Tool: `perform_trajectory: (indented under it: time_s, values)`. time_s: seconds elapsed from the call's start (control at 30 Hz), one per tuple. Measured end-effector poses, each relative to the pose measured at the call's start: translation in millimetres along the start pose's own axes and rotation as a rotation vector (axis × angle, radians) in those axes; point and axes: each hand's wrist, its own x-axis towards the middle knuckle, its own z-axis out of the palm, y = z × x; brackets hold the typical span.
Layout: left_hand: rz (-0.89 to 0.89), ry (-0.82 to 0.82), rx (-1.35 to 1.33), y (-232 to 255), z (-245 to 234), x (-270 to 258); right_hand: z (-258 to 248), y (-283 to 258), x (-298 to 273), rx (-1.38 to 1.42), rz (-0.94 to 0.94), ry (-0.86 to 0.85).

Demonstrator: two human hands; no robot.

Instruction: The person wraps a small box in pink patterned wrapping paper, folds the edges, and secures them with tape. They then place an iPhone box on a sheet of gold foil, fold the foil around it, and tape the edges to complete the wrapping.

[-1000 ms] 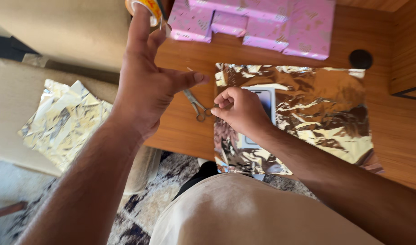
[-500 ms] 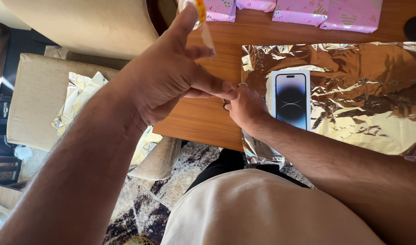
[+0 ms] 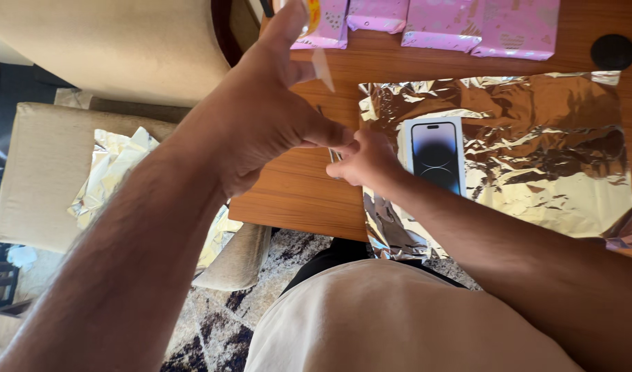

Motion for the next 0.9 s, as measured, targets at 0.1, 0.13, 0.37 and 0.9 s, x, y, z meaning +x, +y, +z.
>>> perform_trajectory:
  time_s: [0.1, 0.13, 0.37, 0.9]
  values:
    - [0.096, -0.058, -0.031, 0.1, -1.3, 0.3, -17.9, 0.8, -3.8, 0.466, 0.015, -0.198]
    - [0.099, -0.071, -0.033, 0.7, -2.5, 1.1, -27.1, 3.7, -8.2, 0.545, 0.003, -0.237]
    - [0.059, -0.063, 0.026, 7.6, -3.1, 4.0, -127.9, 36.4, -71.6, 0.558, -0.044, -0.313]
    - [0.139, -0.259, 0.157, 19.0, 29.9, 19.3, -230.3, 11.4, -123.2, -0.059, -0.061, -0.379]
